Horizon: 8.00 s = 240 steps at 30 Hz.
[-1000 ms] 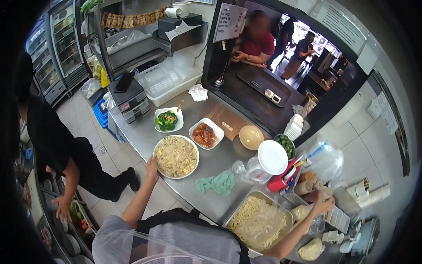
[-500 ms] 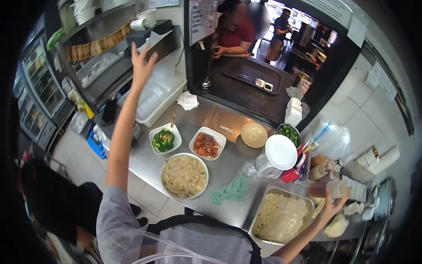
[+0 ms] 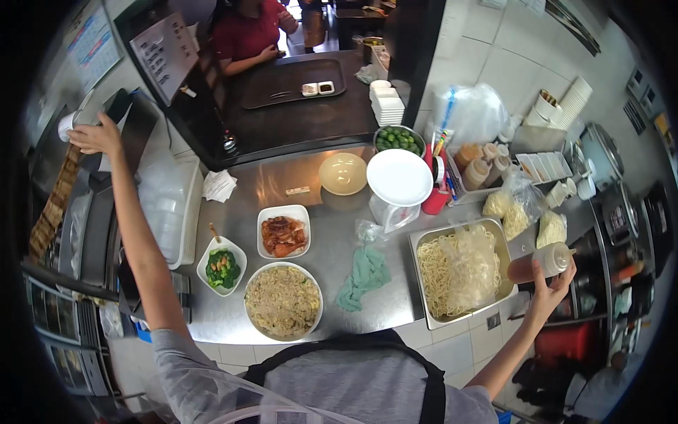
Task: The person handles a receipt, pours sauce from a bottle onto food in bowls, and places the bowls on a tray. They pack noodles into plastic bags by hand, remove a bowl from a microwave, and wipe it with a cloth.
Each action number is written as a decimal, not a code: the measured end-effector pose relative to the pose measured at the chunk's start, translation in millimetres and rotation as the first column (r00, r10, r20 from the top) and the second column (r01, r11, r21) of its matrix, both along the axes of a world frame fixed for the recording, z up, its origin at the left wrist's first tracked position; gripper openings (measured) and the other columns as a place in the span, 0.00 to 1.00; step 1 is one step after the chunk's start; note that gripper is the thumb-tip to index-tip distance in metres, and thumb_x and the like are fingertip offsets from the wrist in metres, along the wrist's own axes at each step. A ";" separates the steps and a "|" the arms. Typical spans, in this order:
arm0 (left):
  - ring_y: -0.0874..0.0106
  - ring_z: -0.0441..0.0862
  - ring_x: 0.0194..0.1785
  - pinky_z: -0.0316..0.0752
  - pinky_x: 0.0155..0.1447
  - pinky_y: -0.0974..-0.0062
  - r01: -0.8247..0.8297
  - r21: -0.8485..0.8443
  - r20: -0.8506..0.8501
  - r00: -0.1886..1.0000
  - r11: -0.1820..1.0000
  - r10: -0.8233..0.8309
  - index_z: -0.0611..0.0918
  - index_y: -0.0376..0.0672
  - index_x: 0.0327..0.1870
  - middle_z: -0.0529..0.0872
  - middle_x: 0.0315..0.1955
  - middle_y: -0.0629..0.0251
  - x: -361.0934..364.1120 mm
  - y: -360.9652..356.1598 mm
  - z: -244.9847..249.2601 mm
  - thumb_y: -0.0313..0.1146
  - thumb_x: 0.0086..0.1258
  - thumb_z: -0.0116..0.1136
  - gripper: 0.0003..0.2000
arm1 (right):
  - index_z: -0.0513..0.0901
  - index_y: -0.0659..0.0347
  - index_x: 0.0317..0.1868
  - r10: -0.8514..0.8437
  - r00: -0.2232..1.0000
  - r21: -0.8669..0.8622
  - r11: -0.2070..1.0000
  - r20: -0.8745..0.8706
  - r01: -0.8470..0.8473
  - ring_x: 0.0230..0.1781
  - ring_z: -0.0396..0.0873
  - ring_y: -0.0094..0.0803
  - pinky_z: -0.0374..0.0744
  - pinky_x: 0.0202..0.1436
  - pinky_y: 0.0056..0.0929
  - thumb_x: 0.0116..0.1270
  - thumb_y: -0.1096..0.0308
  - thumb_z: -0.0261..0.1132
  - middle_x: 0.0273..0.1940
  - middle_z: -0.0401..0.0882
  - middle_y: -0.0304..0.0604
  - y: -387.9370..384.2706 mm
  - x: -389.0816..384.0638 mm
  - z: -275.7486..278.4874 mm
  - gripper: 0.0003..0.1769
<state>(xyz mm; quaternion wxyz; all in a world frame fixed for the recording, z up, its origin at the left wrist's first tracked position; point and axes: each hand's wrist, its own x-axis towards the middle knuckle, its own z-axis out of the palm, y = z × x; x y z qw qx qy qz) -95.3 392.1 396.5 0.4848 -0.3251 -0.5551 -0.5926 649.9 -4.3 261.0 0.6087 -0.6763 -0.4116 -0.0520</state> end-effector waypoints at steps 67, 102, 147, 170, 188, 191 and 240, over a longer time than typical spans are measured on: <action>0.69 0.70 0.60 0.63 0.63 0.74 0.753 0.159 0.944 0.074 0.638 -0.323 0.70 0.31 0.59 0.73 0.57 0.55 211.9 -378.7 -379.6 0.29 0.73 0.38 0.18 | 0.77 0.60 0.47 0.885 -0.357 -0.758 -0.008 0.298 -0.652 0.42 0.78 0.38 0.73 0.45 0.36 0.42 0.64 0.73 0.40 0.79 0.48 147.8 -340.4 -79.4 0.28; 0.81 0.64 0.21 0.61 0.26 0.78 0.681 -0.080 0.863 0.413 0.728 -0.292 0.73 0.36 0.21 0.72 0.15 0.70 190.5 -350.1 -387.5 0.37 0.72 0.47 0.18 | 0.77 0.60 0.49 0.867 0.097 -0.756 0.476 0.488 -0.450 0.45 0.78 0.46 0.75 0.45 0.41 0.47 0.63 0.69 0.44 0.78 0.51 260.8 -308.9 -86.5 0.26; 0.75 0.69 0.24 0.67 0.32 0.73 0.763 -0.107 0.853 0.400 0.638 -0.336 0.72 0.36 0.22 0.74 0.18 0.66 198.6 -352.8 -377.4 0.43 0.74 0.42 0.22 | 0.73 0.62 0.51 -0.243 0.925 0.159 0.966 0.293 0.204 0.45 0.71 0.52 0.70 0.48 0.43 0.48 0.50 0.72 0.41 0.78 0.55 208.5 67.4 -28.0 0.35; 0.77 0.67 0.24 0.65 0.30 0.76 0.719 -0.072 0.857 0.399 0.691 -0.326 0.71 0.37 0.23 0.71 0.18 0.68 190.0 -348.8 -393.0 0.43 0.74 0.43 0.20 | 0.59 0.61 0.61 -0.094 0.990 -0.797 0.589 0.103 0.138 0.55 0.72 0.51 0.74 0.54 0.43 0.45 0.56 0.74 0.54 0.72 0.58 262.8 233.4 -167.4 0.46; 0.79 0.63 0.22 0.62 0.29 0.78 0.695 -0.083 0.841 0.434 0.715 -0.324 0.71 0.37 0.21 0.69 0.16 0.70 188.4 -345.5 -395.4 0.40 0.74 0.44 0.20 | 0.79 0.60 0.47 -0.318 0.915 -0.455 0.795 0.250 0.401 0.56 0.70 0.46 0.70 0.54 0.49 0.33 0.51 0.76 0.51 0.74 0.50 270.6 226.2 -105.8 0.38; 0.80 0.63 0.22 0.62 0.29 0.79 0.722 -0.066 0.850 0.402 0.689 -0.340 0.71 0.38 0.21 0.69 0.16 0.71 190.4 -347.3 -391.0 0.41 0.74 0.44 0.20 | 0.77 0.63 0.46 -0.050 0.974 -0.126 0.989 0.221 0.080 0.50 0.75 0.43 0.73 0.52 0.40 0.40 0.54 0.75 0.45 0.76 0.50 262.5 239.1 -68.8 0.33; 0.82 0.63 0.23 0.62 0.27 0.80 0.735 0.026 0.874 0.312 0.678 -0.372 0.74 0.37 0.22 0.72 0.16 0.72 188.9 -350.9 -387.9 0.40 0.73 0.47 0.19 | 0.84 0.57 0.42 0.848 -0.083 -0.851 0.526 0.524 -0.003 0.47 0.80 0.39 0.75 0.44 0.47 0.59 0.65 0.59 0.44 0.82 0.44 256.5 -354.6 -89.8 0.12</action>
